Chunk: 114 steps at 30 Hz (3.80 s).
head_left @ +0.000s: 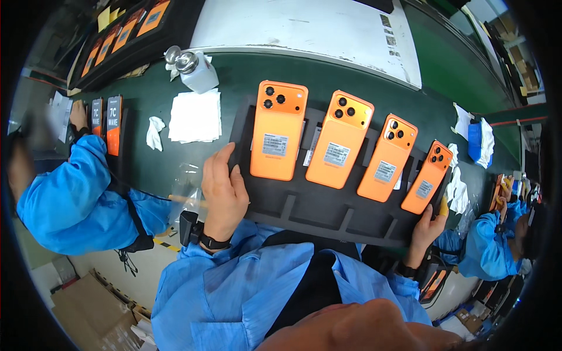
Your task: Cleaning and inspecting mobile phone handsets on an assembly line.
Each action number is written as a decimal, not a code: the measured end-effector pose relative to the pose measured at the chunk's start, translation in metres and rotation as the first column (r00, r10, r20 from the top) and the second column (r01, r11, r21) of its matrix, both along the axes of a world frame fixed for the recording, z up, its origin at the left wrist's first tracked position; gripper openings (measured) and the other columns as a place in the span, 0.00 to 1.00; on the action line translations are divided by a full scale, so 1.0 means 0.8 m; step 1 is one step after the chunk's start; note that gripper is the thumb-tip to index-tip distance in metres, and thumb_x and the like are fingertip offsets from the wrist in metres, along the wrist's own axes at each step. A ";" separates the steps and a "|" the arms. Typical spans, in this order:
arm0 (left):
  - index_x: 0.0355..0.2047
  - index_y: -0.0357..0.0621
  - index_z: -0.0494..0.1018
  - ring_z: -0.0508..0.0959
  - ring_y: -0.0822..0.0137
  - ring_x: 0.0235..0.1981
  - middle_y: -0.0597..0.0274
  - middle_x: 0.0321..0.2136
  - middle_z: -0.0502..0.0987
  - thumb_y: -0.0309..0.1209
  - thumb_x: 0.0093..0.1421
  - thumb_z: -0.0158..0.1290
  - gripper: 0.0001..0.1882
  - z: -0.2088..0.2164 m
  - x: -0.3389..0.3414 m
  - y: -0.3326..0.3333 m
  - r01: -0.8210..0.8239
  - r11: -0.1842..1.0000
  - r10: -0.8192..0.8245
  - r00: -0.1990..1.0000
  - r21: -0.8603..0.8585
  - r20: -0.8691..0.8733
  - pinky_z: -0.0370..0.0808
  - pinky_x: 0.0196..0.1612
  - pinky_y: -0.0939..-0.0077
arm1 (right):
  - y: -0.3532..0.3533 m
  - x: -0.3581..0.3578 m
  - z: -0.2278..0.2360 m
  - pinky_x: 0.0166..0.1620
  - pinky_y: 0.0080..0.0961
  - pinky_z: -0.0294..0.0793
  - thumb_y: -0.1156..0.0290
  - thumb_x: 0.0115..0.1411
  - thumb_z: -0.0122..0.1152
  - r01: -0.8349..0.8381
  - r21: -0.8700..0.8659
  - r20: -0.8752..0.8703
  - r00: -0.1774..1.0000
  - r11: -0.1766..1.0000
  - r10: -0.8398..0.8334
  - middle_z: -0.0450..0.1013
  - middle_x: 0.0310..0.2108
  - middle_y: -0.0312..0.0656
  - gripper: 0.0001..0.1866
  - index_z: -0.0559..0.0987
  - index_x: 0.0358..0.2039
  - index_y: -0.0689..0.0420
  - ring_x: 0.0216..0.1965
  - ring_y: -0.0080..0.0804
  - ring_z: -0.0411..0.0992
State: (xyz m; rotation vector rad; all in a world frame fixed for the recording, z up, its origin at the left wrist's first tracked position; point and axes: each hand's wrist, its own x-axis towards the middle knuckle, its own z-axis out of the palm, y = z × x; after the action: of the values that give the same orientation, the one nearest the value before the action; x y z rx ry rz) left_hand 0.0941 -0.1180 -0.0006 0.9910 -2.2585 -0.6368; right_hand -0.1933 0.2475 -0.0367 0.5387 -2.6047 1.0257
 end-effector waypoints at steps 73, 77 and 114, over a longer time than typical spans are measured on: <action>0.48 0.35 0.71 0.76 0.51 0.43 0.48 0.43 0.75 0.16 0.59 0.51 0.15 -0.012 0.005 0.005 -0.065 0.997 0.071 0.989 0.050 -0.132 0.71 0.45 0.66 | -0.019 0.005 0.015 0.52 0.37 0.71 0.79 0.61 0.58 0.021 0.043 -0.064 0.998 0.999 -0.018 0.72 0.46 0.57 0.19 0.73 0.53 0.70 0.46 0.55 0.73; 0.47 0.34 0.71 0.76 0.48 0.44 0.47 0.43 0.75 0.16 0.59 0.51 0.15 -0.010 0.006 0.004 -0.069 0.996 0.073 0.993 0.048 -0.093 0.72 0.47 0.63 | -0.018 0.005 0.014 0.52 0.37 0.71 0.80 0.61 0.57 0.030 0.047 -0.028 0.999 0.998 -0.028 0.73 0.46 0.56 0.19 0.73 0.53 0.70 0.46 0.53 0.74; 0.36 0.37 0.72 0.75 0.46 0.42 0.47 0.40 0.70 0.15 0.58 0.46 0.09 -0.007 -0.019 -0.011 0.041 0.995 -0.025 0.983 -0.087 0.183 0.72 0.45 0.59 | -0.041 0.005 0.029 0.43 0.46 0.72 0.68 0.62 0.59 0.122 0.204 0.005 0.992 0.971 -0.126 0.72 0.39 0.61 0.21 0.76 0.49 0.71 0.40 0.60 0.72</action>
State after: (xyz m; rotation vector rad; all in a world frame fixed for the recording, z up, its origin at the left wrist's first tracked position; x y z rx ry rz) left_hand 0.0792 -0.1265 -0.0062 1.0050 -2.4441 -0.4696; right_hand -0.1893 0.2149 -0.0133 0.4072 -2.7374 0.7327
